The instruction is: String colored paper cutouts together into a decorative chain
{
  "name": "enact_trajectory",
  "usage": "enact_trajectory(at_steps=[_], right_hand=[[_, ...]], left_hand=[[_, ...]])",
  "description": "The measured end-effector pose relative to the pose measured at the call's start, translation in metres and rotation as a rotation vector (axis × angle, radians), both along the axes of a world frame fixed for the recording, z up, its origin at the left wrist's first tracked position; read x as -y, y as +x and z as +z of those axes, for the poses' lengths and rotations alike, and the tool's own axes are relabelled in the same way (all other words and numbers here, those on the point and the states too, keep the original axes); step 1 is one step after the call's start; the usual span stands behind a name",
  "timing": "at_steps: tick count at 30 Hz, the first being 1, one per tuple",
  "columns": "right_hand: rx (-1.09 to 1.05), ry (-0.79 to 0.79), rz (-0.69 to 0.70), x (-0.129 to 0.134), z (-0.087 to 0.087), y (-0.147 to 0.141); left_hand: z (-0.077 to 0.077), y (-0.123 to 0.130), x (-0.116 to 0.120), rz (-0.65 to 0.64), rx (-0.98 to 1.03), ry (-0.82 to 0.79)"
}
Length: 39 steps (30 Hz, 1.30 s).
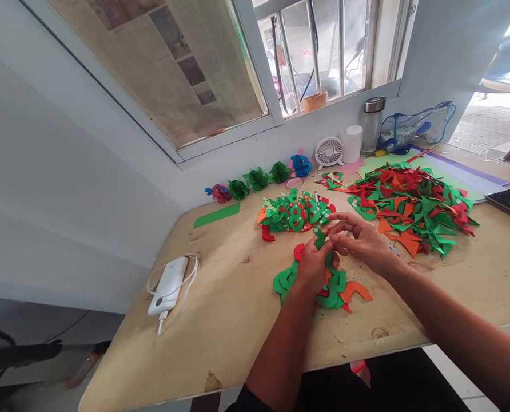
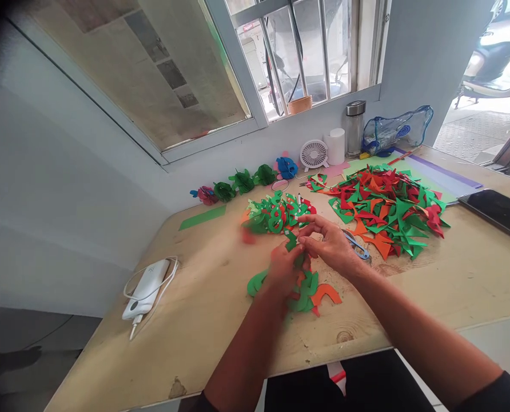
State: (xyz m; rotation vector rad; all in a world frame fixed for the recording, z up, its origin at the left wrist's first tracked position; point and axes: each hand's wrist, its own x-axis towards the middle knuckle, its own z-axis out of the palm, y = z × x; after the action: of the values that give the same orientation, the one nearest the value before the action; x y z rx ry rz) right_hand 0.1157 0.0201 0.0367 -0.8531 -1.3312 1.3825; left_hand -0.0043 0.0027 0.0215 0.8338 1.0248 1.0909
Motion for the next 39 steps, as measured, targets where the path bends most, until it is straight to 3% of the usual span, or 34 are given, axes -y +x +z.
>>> enact_trajectory(at_steps=[15,20,27,34,39], right_hand=[[0.080,-0.041,0.067,0.001,-0.004,0.001],[0.084,-0.029,0.029,0.001,-0.003,0.000],[0.080,0.011,-0.164,-0.009,-0.007,0.005],[0.112,0.091,-0.205,-0.015,-0.014,0.009],[0.154,0.127,-0.260,-0.017,-0.016,0.012]], left_hand=[[0.021,0.002,0.010,-0.184,-0.031,-0.016],[0.015,0.000,0.007,-0.219,0.017,-0.027],[-0.007,-0.004,-0.003,-0.138,0.077,0.049],[-0.006,-0.006,-0.005,0.012,0.056,0.036],[-0.007,-0.005,-0.006,0.017,0.026,0.045]])
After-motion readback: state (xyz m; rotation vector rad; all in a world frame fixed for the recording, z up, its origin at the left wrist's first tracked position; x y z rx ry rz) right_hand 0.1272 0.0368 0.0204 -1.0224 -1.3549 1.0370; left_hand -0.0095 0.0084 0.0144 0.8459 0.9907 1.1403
